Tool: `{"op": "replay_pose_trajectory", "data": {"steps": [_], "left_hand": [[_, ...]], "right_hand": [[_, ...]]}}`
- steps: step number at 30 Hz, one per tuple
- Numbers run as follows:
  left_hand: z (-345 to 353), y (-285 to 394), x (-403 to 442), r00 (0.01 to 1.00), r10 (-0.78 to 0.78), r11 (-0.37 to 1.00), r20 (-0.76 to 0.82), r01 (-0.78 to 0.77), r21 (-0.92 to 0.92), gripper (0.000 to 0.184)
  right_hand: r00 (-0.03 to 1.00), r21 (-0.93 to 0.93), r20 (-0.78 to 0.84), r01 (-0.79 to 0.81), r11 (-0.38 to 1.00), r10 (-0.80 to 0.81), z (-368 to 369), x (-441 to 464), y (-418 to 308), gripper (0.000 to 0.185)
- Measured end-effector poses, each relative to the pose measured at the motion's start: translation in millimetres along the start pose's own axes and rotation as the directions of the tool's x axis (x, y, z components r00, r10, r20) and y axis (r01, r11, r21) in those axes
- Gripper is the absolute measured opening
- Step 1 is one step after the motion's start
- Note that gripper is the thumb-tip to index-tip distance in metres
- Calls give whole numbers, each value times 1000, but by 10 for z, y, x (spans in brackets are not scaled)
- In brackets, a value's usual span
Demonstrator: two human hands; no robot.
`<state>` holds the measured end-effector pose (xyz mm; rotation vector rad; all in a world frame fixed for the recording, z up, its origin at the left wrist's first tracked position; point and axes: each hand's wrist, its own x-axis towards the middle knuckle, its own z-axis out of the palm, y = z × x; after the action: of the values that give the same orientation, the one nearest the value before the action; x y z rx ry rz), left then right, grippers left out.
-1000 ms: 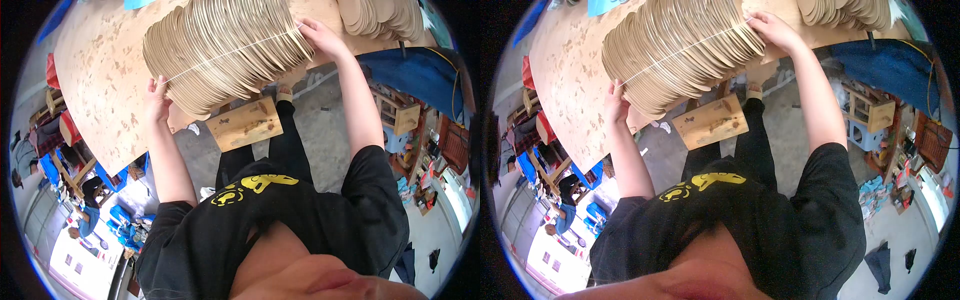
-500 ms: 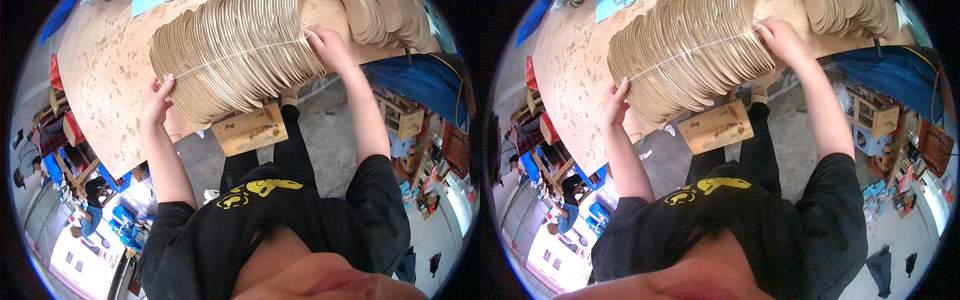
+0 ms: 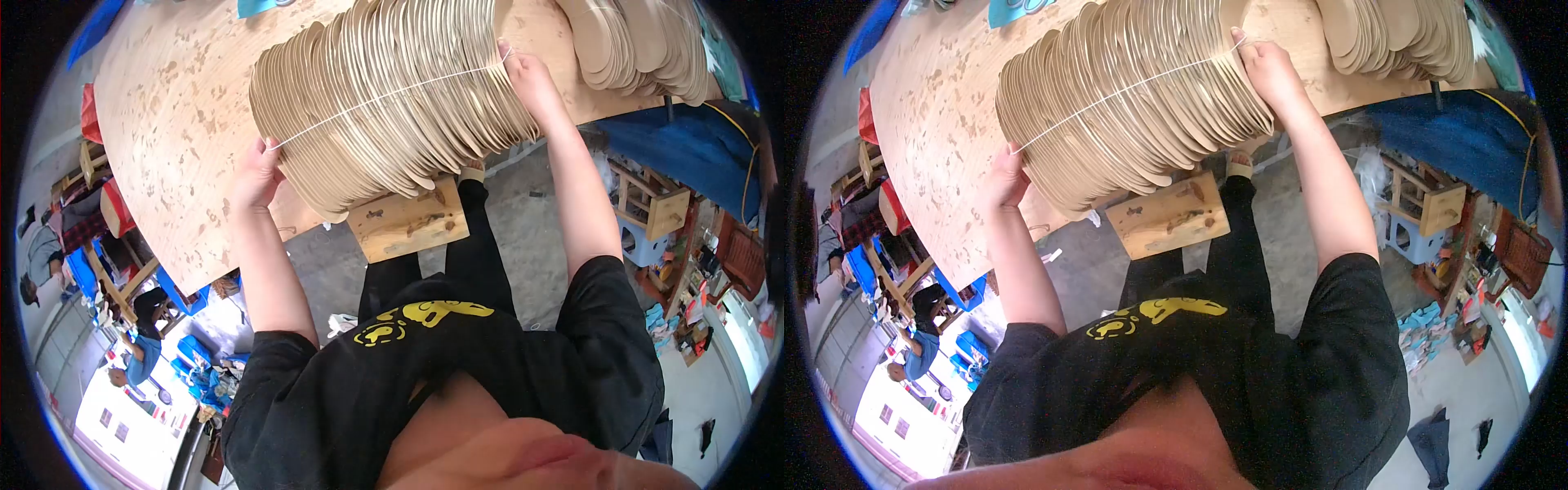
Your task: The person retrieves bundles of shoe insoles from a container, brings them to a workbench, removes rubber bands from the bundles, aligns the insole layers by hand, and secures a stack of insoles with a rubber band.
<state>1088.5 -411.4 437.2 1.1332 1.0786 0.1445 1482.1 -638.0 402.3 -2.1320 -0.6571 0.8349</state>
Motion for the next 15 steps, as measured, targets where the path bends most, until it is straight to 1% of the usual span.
{"op": "replay_pose_trajectory", "data": {"steps": [1,2,4,5,6,7,8,9,10,11,12,13,14,15], "left_hand": [[-131,-236,116,999,47,999,-24,-48,-10,66],[-208,-362,169,995,91,996,-49,-92,-16,67],[-221,-363,132,954,261,958,-145,-238,158,63],[-218,-379,89,921,345,922,-179,-298,248,61],[-84,-218,5,852,490,815,-185,-372,445,64],[-50,-213,-24,780,595,723,-192,-416,551,65],[-32,-203,-49,697,693,617,-182,-443,650,66],[12,-207,-64,605,781,501,-157,-455,736,68],[121,-238,-19,476,857,446,-199,-489,750,61],[136,-274,30,457,851,488,-260,-501,715,58],[161,-311,45,444,837,530,-320,-511,677,55],[167,-355,34,435,816,572,-380,-516,637,52],[154,-391,18,483,738,662,-471,-388,641,38],[238,-347,-25,591,608,793,-531,-487,367,33]], "right_hand": [[1000,-15,9,-27,1000,27,9,21,15,53],[997,-34,-45,57,998,-59,6,-14,-13,50],[963,-82,-148,216,973,-226,1,-139,-116,43],[958,-45,-171,227,973,-232,22,-169,-121,39],[952,-7,-195,239,971,-236,35,-204,-119,35],[945,33,-221,253,967,-240,51,-231,-110,31],[934,23,-226,289,957,-277,53,-216,-75,22],[940,41,-220,274,961,-259,70,-244,-79,22],[945,53,-213,264,963,-247,60,-259,-87,22],[947,60,-209,260,964,-242,30,-238,-100,22],[960,97,-194,222,970,-201,25,-234,-111,21],[961,65,-196,211,975,-195,5,-244,-119,20],[962,34,-197,200,979,-189,-14,-251,-142,20],[962,3,-200,188,982,-184,-27,-262,-166,20]]}}
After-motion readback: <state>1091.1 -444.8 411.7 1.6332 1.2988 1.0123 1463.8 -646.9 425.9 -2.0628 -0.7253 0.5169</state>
